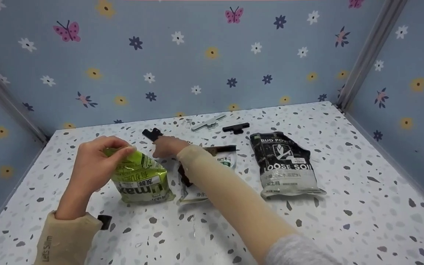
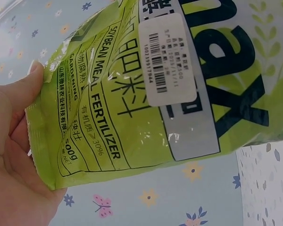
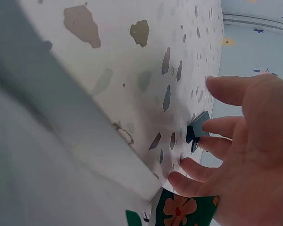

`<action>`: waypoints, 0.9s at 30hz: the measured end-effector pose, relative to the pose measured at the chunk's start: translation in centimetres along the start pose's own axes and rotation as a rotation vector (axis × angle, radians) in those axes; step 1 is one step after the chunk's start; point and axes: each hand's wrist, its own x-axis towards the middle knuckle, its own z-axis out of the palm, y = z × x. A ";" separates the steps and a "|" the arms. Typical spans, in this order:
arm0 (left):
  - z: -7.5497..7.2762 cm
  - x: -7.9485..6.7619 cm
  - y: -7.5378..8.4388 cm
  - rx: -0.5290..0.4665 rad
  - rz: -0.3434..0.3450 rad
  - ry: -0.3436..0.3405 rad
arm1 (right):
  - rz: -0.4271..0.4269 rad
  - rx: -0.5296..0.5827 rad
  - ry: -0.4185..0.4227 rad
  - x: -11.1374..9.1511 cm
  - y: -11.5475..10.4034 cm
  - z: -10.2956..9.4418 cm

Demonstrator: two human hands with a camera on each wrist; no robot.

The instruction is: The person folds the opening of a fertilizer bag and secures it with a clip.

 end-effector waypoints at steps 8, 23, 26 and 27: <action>0.2 0.2 0.0 -0.007 0.011 0.011 | 0.018 -0.126 -0.058 -0.8 -0.5 -0.6; 0.5 -0.4 -0.2 -0.017 0.016 0.021 | -0.084 -0.334 0.193 -2.0 -0.5 0.3; 0.5 -0.1 -0.1 -0.019 0.019 0.023 | -0.046 -0.318 0.174 -2.1 -0.4 0.2; 0.4 -0.1 0.0 -0.020 0.019 0.021 | -0.038 -0.317 0.164 -2.2 -0.3 0.2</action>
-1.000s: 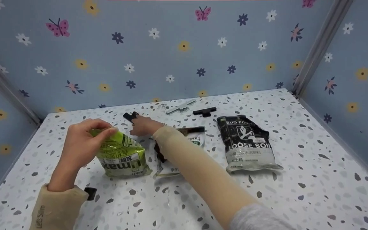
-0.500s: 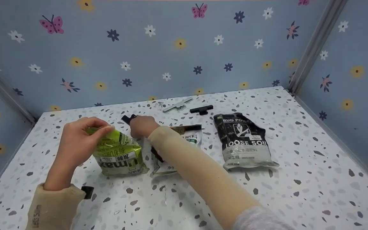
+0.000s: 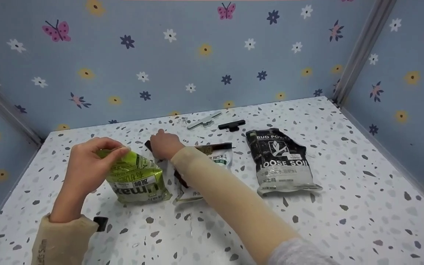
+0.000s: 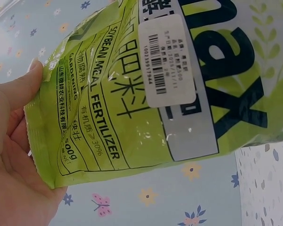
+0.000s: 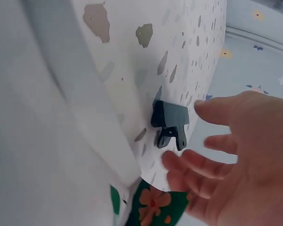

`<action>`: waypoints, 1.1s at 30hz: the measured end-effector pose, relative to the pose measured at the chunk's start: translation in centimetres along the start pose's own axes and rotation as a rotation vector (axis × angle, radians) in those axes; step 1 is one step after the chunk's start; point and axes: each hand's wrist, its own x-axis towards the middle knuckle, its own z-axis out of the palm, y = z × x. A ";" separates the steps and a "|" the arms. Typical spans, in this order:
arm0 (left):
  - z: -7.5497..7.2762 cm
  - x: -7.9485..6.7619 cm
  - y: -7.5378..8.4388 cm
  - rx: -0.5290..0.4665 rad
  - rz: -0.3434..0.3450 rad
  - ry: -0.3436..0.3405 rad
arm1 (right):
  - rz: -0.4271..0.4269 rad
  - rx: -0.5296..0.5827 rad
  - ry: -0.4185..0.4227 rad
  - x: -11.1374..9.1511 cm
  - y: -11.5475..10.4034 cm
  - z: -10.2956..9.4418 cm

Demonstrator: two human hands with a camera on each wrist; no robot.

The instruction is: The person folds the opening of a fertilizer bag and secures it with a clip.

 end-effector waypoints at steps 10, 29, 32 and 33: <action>0.0 -0.2 0.1 -0.005 -0.002 0.000 | -0.011 -0.034 0.111 0.6 0.4 0.9; 0.1 -0.3 -0.1 0.000 -0.006 -0.001 | 0.064 0.594 0.047 0.8 1.0 1.0; 0.1 -0.2 -0.1 0.008 -0.018 -0.004 | 0.035 0.659 0.058 0.7 1.4 0.8; 0.1 -0.1 -0.1 0.011 -0.020 -0.006 | 0.033 0.687 0.059 0.6 1.5 0.7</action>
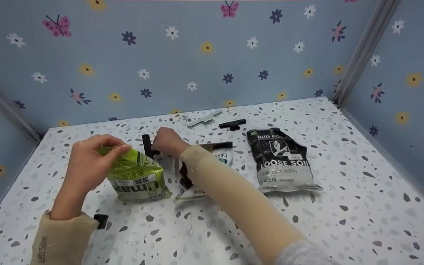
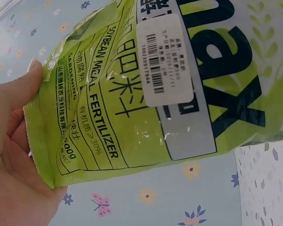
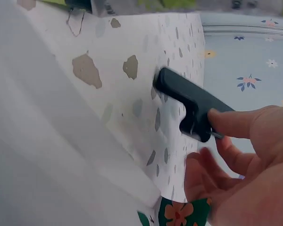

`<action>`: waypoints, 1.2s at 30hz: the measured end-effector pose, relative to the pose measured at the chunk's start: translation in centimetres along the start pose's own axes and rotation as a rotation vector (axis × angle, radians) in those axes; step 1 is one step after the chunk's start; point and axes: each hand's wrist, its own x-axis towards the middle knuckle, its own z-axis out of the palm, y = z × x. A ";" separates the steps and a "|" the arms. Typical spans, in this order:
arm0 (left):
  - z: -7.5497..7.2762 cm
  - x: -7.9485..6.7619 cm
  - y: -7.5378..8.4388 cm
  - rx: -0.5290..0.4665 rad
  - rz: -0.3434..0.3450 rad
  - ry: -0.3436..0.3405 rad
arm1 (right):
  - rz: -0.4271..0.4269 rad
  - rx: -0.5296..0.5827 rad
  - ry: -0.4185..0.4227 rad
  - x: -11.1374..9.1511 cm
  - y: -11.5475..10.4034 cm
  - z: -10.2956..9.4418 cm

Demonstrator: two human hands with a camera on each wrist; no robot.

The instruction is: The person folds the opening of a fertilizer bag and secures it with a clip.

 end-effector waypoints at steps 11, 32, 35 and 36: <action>-0.1 0.2 0.2 0.013 -0.030 -0.015 | 0.017 0.278 0.059 -1.2 -0.5 -1.1; 0.0 -0.1 -0.2 0.017 -0.028 -0.012 | -0.150 0.248 0.024 -5.5 1.5 -2.9; 0.2 0.0 -0.3 0.011 -0.026 -0.009 | -0.187 0.256 0.029 -6.4 1.6 -3.4; 0.3 0.0 -0.3 0.007 -0.024 -0.009 | -0.195 0.263 0.034 -6.7 1.6 -3.6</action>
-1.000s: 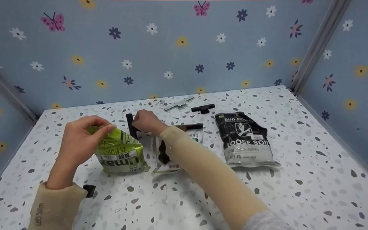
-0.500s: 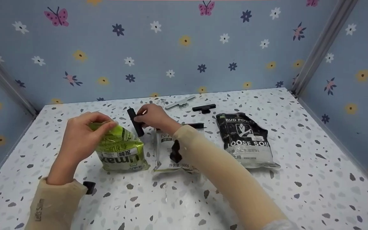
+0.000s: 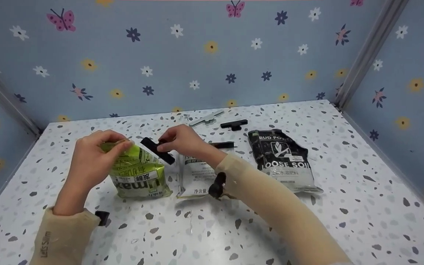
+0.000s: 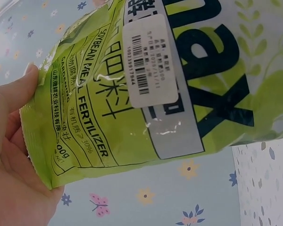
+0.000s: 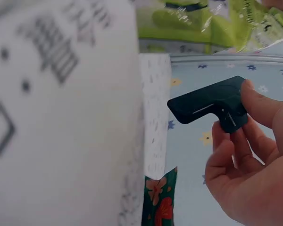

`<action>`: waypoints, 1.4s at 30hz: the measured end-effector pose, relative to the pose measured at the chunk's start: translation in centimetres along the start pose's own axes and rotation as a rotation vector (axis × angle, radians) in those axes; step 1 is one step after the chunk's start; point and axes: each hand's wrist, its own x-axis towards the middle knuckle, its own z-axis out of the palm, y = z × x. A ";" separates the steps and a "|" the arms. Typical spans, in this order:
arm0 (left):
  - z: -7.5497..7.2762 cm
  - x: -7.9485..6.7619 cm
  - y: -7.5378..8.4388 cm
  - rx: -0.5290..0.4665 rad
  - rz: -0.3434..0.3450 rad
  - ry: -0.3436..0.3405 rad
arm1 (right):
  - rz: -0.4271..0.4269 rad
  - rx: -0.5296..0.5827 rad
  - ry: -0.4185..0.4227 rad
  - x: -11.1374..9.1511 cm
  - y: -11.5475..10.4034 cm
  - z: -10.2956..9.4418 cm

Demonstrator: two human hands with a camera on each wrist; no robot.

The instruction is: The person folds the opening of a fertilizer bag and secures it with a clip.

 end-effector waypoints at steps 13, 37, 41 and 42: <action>-0.1 0.0 -0.1 -0.014 -0.003 -0.007 | -0.065 0.136 0.048 -2.6 -1.8 -1.4; 0.6 0.4 0.1 -0.066 0.047 0.112 | -0.215 0.153 0.022 -2.3 -2.6 1.0; 0.6 0.5 0.2 -0.048 0.033 0.114 | -0.227 0.132 0.024 -2.1 -2.8 1.0; 0.6 0.5 0.2 -0.048 0.030 0.115 | -0.230 0.121 0.025 -2.1 -2.9 1.0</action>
